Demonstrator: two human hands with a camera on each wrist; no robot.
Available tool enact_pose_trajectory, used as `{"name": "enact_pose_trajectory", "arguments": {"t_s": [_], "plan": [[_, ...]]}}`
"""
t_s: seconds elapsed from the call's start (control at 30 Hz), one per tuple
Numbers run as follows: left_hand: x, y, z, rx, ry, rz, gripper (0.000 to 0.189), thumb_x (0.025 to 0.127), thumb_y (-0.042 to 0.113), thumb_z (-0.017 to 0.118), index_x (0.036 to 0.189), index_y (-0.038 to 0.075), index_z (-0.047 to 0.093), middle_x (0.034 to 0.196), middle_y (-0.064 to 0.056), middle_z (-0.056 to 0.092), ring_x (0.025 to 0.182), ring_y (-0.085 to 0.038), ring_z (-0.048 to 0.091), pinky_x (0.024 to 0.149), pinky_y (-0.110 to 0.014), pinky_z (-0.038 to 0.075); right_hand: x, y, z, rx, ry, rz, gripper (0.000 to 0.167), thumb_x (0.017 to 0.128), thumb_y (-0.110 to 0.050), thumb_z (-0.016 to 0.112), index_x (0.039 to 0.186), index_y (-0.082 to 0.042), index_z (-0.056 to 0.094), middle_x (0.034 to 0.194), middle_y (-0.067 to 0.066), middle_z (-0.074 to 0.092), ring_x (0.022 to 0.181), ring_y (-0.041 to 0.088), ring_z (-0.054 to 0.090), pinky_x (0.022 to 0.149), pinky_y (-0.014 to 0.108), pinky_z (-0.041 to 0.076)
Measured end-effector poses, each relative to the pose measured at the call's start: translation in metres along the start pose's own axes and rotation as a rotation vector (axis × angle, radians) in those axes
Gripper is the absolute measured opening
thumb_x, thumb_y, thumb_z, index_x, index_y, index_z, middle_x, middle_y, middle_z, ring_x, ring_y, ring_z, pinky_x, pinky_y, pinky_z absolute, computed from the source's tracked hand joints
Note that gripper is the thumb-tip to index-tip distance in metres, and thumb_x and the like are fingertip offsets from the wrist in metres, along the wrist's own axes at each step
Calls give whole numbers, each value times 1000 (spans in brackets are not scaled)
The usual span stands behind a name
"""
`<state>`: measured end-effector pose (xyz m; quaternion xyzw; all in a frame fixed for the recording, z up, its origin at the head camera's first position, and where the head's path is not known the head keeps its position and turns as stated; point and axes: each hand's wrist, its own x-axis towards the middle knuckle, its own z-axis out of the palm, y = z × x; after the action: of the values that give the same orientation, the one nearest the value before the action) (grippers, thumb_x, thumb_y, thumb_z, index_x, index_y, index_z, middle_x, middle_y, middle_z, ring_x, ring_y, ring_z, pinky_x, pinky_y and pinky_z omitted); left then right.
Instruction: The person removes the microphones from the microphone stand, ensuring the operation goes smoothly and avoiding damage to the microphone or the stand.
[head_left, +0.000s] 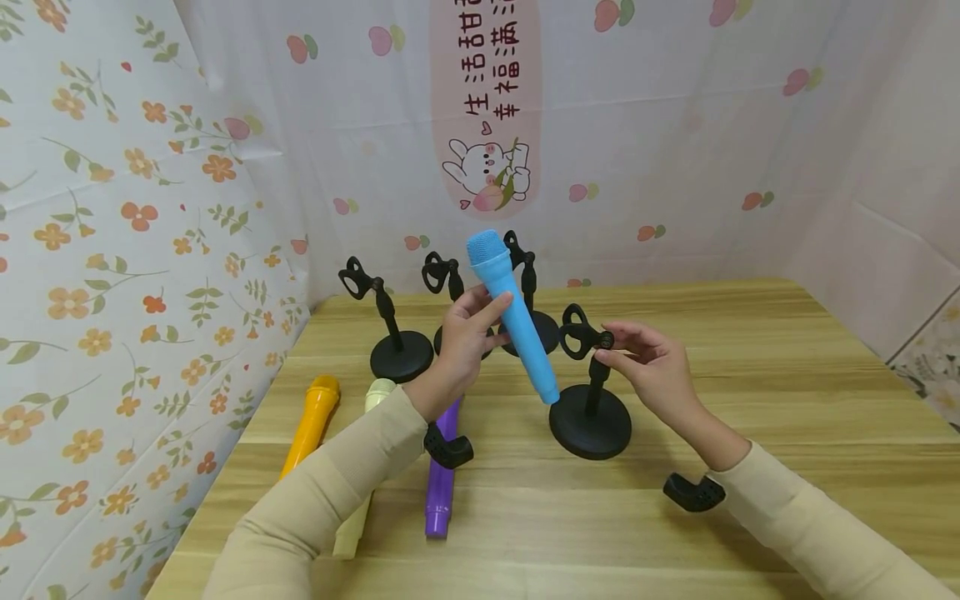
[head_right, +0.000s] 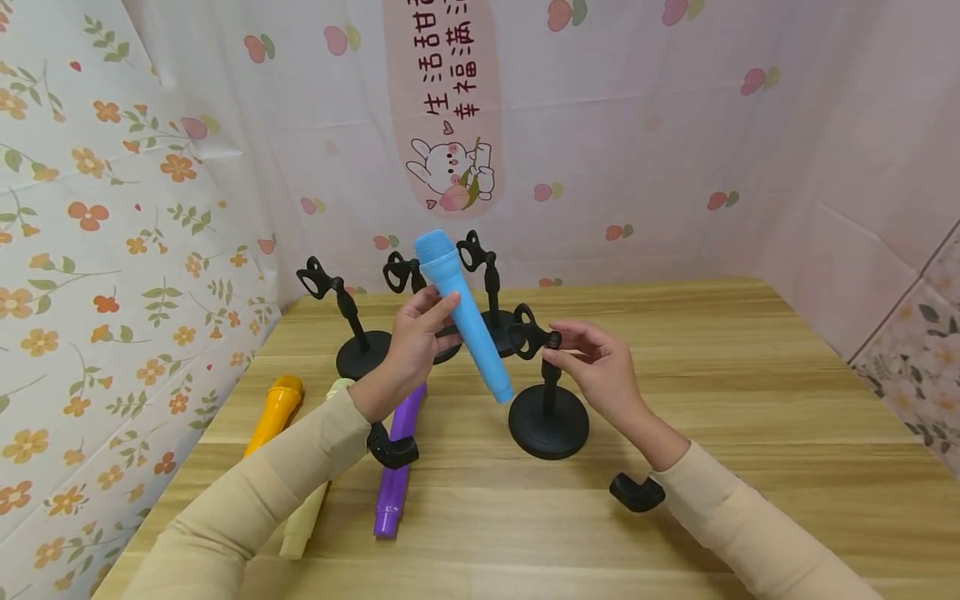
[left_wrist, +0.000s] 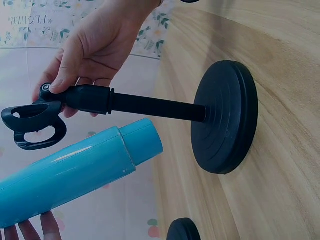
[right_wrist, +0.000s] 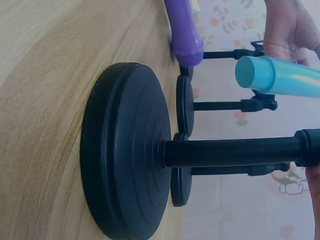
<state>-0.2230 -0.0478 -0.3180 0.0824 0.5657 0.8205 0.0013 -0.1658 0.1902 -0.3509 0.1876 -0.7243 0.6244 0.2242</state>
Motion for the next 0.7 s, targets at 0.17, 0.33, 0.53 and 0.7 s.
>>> {"name": "enact_pose_trajectory", "arguments": {"t_s": [0.17,0.33,0.53,0.7], "plan": [[-1,0,0,20,-1,-18,35,92,16,69,124,4,62,110,-9,64,89,-22,64,82,-51,54,-1,9,-4,-8,-29,1,42,78,19,70,118,11,60,95,-4,68,87,10,65,74,22,55],[-3,-2,0,55,3,-51,37,91,18,70,125,5,62,109,-9,63,93,-27,64,81,-49,55,-4,13,-7,33,-91,18,44,79,16,71,120,8,60,98,2,69,89,12,65,77,24,55],[-5,-4,0,74,4,-84,38,90,19,71,125,5,63,109,-9,63,98,-32,64,80,-48,56,-8,20,-10,24,-134,59,41,80,13,73,118,9,60,96,3,69,88,12,65,79,25,55],[-6,-6,0,83,14,-108,38,89,19,73,123,5,63,108,-9,63,89,-27,63,77,-47,56,-12,23,-11,-13,-136,82,42,79,11,74,118,10,59,96,3,67,89,11,63,79,23,54]]}}
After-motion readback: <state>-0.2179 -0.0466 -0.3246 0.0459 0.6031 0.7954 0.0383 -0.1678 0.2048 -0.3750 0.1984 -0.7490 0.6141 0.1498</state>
